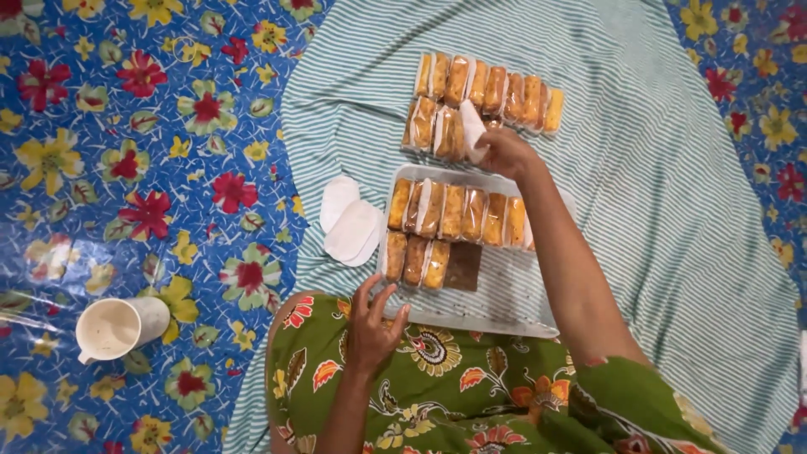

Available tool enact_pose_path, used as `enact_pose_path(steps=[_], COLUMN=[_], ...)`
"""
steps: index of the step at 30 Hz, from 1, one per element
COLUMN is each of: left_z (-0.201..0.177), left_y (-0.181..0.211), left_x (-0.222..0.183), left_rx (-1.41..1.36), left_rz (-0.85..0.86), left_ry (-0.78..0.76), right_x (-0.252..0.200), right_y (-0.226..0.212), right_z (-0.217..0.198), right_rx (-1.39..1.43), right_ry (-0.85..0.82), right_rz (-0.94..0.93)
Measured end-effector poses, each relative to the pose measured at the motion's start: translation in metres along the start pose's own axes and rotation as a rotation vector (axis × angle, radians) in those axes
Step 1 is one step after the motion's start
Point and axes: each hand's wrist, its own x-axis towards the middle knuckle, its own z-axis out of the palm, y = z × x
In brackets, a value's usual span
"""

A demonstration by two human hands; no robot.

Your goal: Wrapping individual rectangular cakes in plastic film and organizing them into a plastic container.

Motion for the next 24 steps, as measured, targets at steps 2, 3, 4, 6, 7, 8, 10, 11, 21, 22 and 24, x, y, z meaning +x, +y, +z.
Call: enact_pose_path(steps=[2,3,4,6,7,8,10,11,21,22,24], left_z=[0.012,0.019,0.015,0.006,0.006,0.006,0.008,0.01,0.003,0.001,-0.001], left_y=[-0.014,-0.02,-0.013,0.002,0.012,0.021,0.045,0.059,0.14,0.141,0.142], left_x=[-0.002,-0.005,-0.003,0.0,0.002,0.003,0.006,0.008,-0.005,-0.009,-0.016], left_rx=[-0.02,-0.04,-0.041,-0.055,-0.055,-0.121,-0.189,-0.255,-0.502,-0.501,-0.643], left_rz=[0.088,0.173,0.175,0.251,0.252,0.315,0.379,0.413,0.476,0.48,0.399], left_ry=[0.097,0.189,0.188,0.261,0.257,0.26,0.259,0.275,0.254,0.252,0.2], right_x=[-0.046,-0.07,-0.096,-0.148,-0.156,-0.164,-0.179,-0.185,-0.301,-0.3,-0.296], right_y=[0.011,0.018,0.022,0.032,0.049,0.066,0.099,0.114,0.159,0.168,0.185], right_z=[0.017,0.024,0.034,0.053,0.051,0.049,0.048,0.048,0.08,0.071,0.051], right_rx=[0.115,0.232,0.232,0.292,0.296,0.332,0.37,0.398,0.295,0.298,0.434], right_ry=[-0.038,-0.076,-0.075,-0.165,-0.162,-0.162,-0.158,-0.145,-0.085,-0.084,-0.238], right_rz=[-0.143,-0.282,-0.284,-0.351,-0.351,-0.381,-0.412,-0.437,-0.628,-0.631,-0.654])
